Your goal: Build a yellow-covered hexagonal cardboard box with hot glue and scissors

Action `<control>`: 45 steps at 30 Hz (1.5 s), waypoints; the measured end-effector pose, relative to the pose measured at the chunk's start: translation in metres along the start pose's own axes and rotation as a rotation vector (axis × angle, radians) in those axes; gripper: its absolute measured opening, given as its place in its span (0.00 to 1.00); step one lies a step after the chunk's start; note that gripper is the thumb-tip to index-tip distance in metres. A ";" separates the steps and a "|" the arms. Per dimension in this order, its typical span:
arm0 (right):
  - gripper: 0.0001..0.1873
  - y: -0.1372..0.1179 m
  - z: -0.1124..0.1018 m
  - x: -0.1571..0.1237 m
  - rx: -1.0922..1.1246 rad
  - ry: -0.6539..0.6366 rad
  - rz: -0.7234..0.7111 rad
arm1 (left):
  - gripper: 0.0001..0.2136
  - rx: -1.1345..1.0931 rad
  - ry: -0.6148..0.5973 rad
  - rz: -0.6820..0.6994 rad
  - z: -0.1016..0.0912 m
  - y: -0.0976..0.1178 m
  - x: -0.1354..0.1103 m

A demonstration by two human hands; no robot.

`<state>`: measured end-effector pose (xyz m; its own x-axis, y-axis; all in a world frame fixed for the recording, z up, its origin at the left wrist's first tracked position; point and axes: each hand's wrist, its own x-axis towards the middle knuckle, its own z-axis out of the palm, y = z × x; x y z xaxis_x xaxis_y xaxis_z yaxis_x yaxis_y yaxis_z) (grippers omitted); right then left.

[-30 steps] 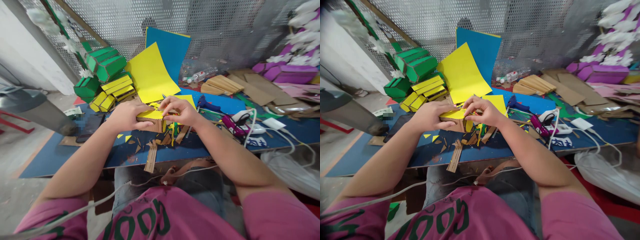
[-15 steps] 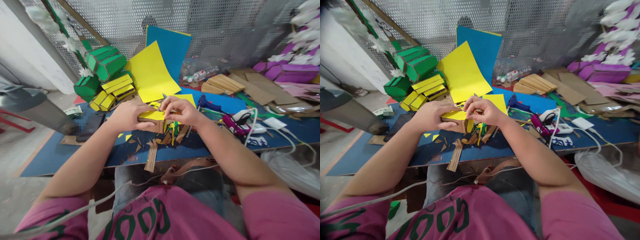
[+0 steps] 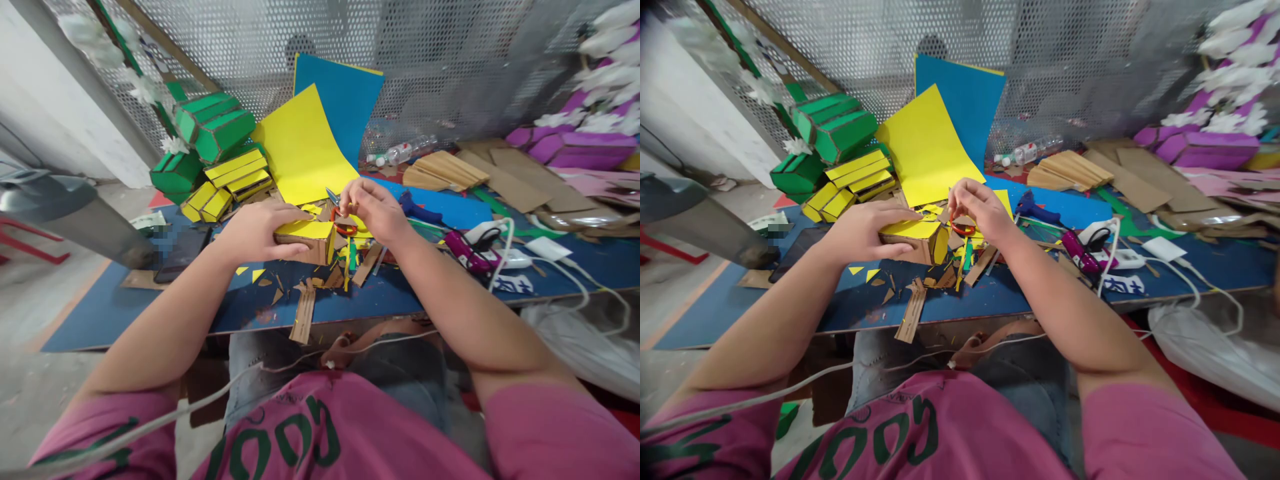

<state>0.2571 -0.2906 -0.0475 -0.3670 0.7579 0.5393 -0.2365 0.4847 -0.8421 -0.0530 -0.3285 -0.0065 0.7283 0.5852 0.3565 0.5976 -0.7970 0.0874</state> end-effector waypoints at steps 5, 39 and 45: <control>0.31 0.000 0.003 -0.006 -0.367 -0.287 -0.102 | 0.35 -0.178 0.035 0.050 -0.002 -0.003 -0.001; 0.37 -0.010 0.002 -0.007 -0.616 -0.520 -0.197 | 0.39 -1.861 0.609 -0.418 0.035 -0.063 -0.007; 0.44 -0.005 -0.003 -0.006 -0.596 -0.524 -0.181 | 0.37 -1.903 0.571 -0.425 0.033 -0.059 -0.004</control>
<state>0.2627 -0.2960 -0.0465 -0.7773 0.4144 0.4734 0.1322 0.8432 -0.5210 -0.0795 -0.2791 -0.0439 0.2706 0.9386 0.2141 -0.6479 0.0131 0.7616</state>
